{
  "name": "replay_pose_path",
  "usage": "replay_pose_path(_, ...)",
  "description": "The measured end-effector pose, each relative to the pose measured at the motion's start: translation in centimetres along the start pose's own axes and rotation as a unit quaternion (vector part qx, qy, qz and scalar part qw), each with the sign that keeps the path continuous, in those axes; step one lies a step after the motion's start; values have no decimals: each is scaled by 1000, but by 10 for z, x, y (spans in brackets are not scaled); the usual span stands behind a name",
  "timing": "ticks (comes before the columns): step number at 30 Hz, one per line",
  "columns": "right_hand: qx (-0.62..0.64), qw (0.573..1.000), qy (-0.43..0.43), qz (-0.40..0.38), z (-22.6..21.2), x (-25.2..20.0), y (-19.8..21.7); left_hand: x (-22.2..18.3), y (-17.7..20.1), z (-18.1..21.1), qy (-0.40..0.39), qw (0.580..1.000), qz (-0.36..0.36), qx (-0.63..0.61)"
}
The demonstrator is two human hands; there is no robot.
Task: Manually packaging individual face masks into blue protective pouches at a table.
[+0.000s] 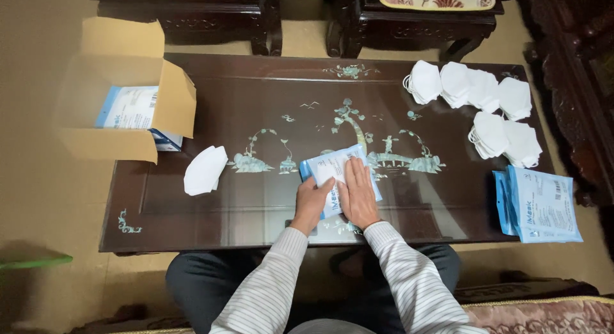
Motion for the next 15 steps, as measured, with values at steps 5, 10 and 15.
replay_pose_path(5,-10,1000,10,0,-5,0,4,39,4,-44,-67,995,68,-30)
replay_pose_path(10,-21,1000,19,-5,-5,-1,1,32,8,-36,-84,994,64,-23)
replay_pose_path(15,-40,999,14,-23,-2,-2,-3,31,4,-37,-43,998,34,12)
Point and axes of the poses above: each hand's wrist, its own x-axis towards the middle knuckle, its own y-axis out of the back of the hand, z = x × y, the point moved 6 cm from there along x, towards the middle knuckle, and after that the axes turned 12 degrees about z, right-handed, at the moved point
